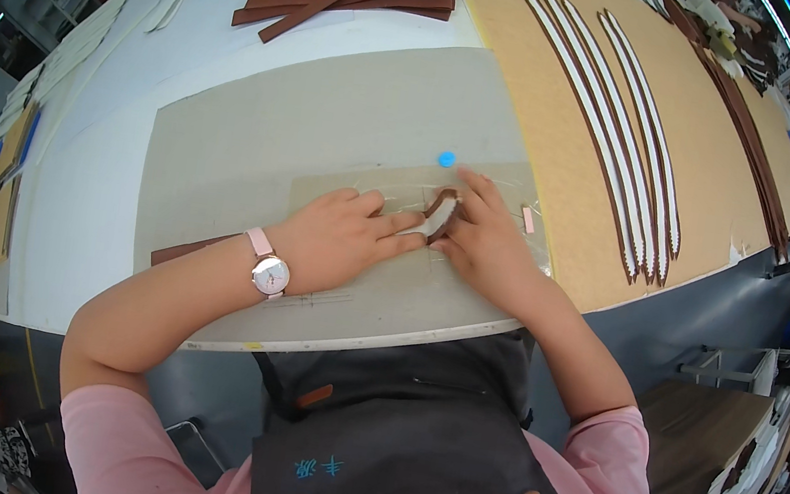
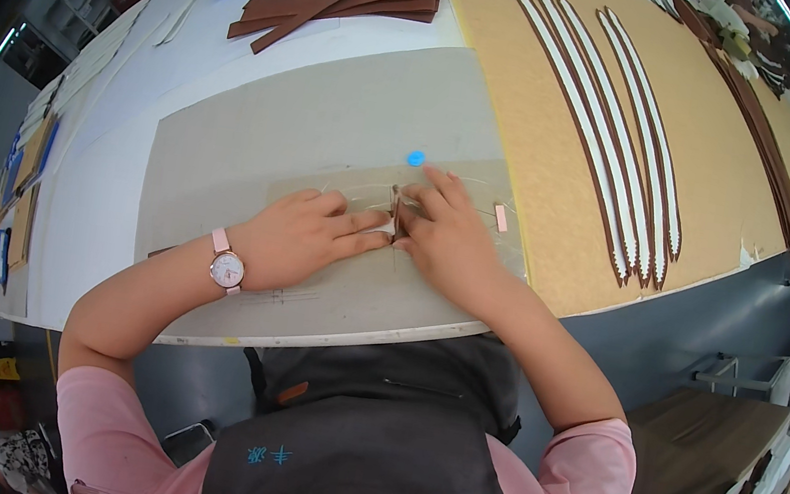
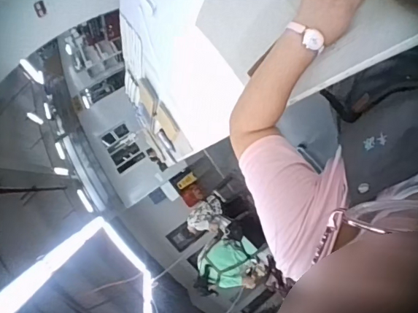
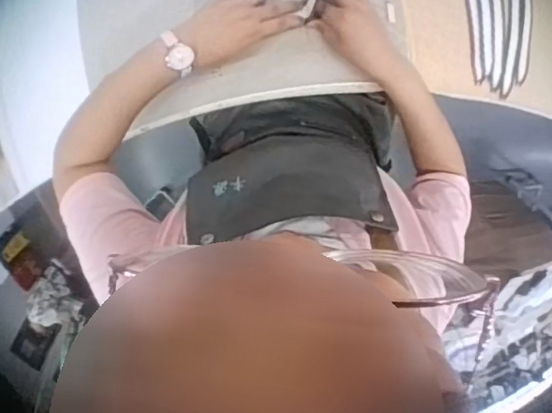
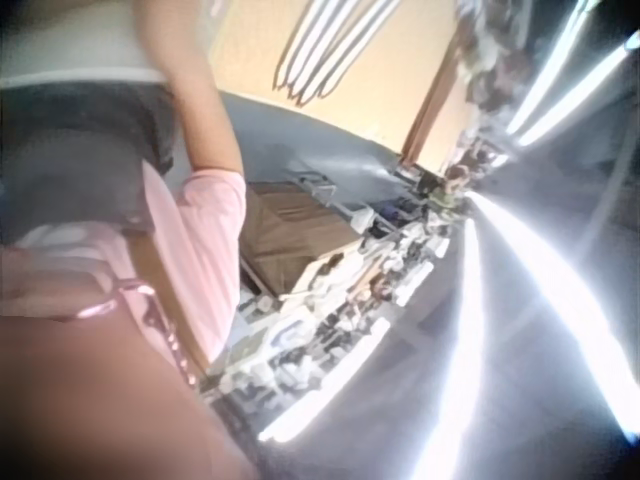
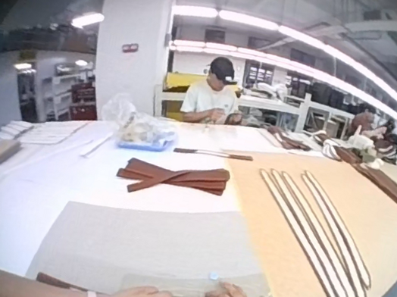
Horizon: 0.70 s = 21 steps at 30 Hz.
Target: The recorder is assembling leather belt components by applying adhesive and aligning layers on a workshop table.
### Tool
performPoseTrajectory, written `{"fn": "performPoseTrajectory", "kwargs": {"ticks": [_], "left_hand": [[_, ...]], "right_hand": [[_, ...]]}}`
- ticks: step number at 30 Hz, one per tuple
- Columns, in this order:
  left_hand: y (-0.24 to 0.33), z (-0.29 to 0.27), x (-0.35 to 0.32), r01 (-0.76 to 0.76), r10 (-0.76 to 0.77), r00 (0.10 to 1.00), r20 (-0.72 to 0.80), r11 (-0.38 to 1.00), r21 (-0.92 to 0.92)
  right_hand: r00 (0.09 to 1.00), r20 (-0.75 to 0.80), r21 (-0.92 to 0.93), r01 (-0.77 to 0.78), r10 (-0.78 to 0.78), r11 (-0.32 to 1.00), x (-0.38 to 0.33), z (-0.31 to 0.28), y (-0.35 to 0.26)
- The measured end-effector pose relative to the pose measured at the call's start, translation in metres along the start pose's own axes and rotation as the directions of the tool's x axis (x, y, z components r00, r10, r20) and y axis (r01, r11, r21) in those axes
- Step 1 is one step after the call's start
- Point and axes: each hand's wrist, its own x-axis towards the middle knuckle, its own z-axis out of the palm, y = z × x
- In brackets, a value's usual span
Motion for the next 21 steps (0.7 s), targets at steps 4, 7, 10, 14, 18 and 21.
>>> {"fn": "performPoseTrajectory", "kwargs": {"ticks": [4,7,10,14,18,21], "left_hand": [[0.001,0.006,-0.002,0.018,-0.018,0.999,-0.027,1.000,-0.018],[-0.001,0.011,-0.005,0.031,-0.032,0.999,-0.016,0.998,-0.059],[0.000,0.013,-0.007,0.068,-0.068,0.998,0.004,0.978,-0.198],[0.005,0.018,-0.010,0.077,-0.113,0.988,-0.103,0.951,-0.301],[0.006,0.027,-0.039,0.206,-0.297,0.941,-0.160,0.881,-0.425],[0.011,0.024,-0.051,0.286,-0.489,0.841,-0.230,0.763,-0.579]], "right_hand": [[0.998,0.043,0.076,-0.047,0.044,0.996,0.007,-0.013,-0.004],[0.982,0.190,0.071,-0.009,-0.005,0.997,0.022,-0.023,-0.003],[0.936,0.353,-0.022,0.014,-0.006,1.000,0.041,-0.031,-0.009],[0.863,0.503,-0.129,0.019,0.049,0.991,0.054,-0.033,-0.019],[0.846,0.531,-0.213,0.071,0.055,0.974,0.057,-0.031,-0.026],[0.919,0.391,-0.137,0.110,-0.048,0.984,0.047,-0.025,-0.019]]}}
